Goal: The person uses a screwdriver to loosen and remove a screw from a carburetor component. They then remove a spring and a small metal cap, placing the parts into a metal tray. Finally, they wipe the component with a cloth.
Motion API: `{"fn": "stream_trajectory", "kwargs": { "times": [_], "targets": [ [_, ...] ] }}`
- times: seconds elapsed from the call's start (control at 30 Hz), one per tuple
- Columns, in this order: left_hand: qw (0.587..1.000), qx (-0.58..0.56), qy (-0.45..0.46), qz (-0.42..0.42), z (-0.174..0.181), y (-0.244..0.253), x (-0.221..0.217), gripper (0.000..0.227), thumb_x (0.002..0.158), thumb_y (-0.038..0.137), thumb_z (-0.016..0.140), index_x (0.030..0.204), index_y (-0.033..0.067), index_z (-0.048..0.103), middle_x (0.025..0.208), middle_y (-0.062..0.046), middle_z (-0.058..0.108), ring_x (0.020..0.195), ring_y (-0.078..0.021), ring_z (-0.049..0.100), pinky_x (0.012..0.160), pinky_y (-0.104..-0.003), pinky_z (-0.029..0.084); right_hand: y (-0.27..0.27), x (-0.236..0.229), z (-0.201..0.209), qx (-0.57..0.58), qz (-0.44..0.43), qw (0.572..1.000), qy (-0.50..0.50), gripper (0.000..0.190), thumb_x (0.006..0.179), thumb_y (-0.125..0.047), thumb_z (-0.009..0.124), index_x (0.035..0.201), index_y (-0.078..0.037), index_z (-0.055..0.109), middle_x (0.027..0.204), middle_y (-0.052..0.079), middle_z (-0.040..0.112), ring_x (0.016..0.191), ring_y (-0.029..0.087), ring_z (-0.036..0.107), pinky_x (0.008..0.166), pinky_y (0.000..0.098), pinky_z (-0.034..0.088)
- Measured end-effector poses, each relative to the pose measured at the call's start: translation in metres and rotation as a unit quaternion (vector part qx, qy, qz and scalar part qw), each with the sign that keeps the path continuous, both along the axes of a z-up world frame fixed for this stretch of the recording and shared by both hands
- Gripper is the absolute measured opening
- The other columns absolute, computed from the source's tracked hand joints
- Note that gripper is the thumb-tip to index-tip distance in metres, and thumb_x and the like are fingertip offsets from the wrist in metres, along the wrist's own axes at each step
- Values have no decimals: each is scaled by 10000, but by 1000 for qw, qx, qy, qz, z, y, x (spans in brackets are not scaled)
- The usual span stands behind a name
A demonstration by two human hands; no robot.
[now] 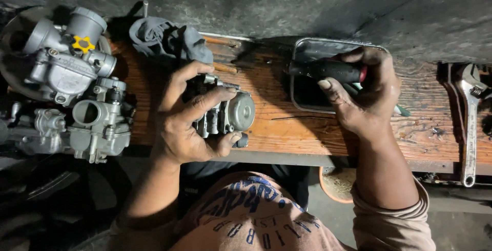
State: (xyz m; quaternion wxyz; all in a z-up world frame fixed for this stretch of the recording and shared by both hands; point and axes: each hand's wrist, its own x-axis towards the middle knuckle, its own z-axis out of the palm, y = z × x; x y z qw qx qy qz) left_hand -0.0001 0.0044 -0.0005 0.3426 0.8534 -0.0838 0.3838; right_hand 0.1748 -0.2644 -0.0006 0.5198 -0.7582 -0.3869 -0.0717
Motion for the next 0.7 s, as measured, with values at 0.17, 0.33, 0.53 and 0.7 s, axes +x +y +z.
{"fn": "stream_trajectory", "kwargs": {
  "times": [0.17, 0.33, 0.53, 0.7],
  "targets": [
    [1000, -10, 2, -14, -3, 1, 0, 542, 909, 516, 608, 1189, 63, 705, 1304, -257, 503, 1194, -399, 608, 1034, -524, 600, 1, 5, 2, -159, -22, 974, -158, 537, 941, -244, 907, 1222, 49, 555, 1122, 179, 710, 973, 317, 713, 812, 390, 545],
    [1000, -6, -7, -17, -2, 1, 1, 558, 916, 525, 606, 1187, 48, 709, 1306, -259, 504, 1206, -400, 596, 1044, -530, 589, 13, -4, 18, -172, -12, 961, -216, 510, 986, -246, 854, 1234, 101, 574, 1153, 251, 559, 1010, 386, 564, 863, 458, 463],
    [1000, 2, -12, -19, -6, 3, 1, 579, 904, 538, 634, 1200, 45, 706, 1324, -252, 483, 1236, -396, 573, 1060, -540, 582, 13, -10, 17, -173, -29, 944, -280, 482, 961, -271, 797, 1258, 5, 536, 1293, 258, 540, 1174, 438, 491, 971, 568, 374],
    [1000, 12, -10, -21, -10, 6, -1, 608, 891, 539, 697, 1245, 46, 692, 1349, -230, 462, 1255, -381, 568, 1073, -535, 590, 30, -24, 11, -118, -5, 929, -350, 354, 970, -309, 746, 1144, -57, 568, 1248, 221, 580, 1202, 373, 477, 968, 533, 415]
  ]
}}
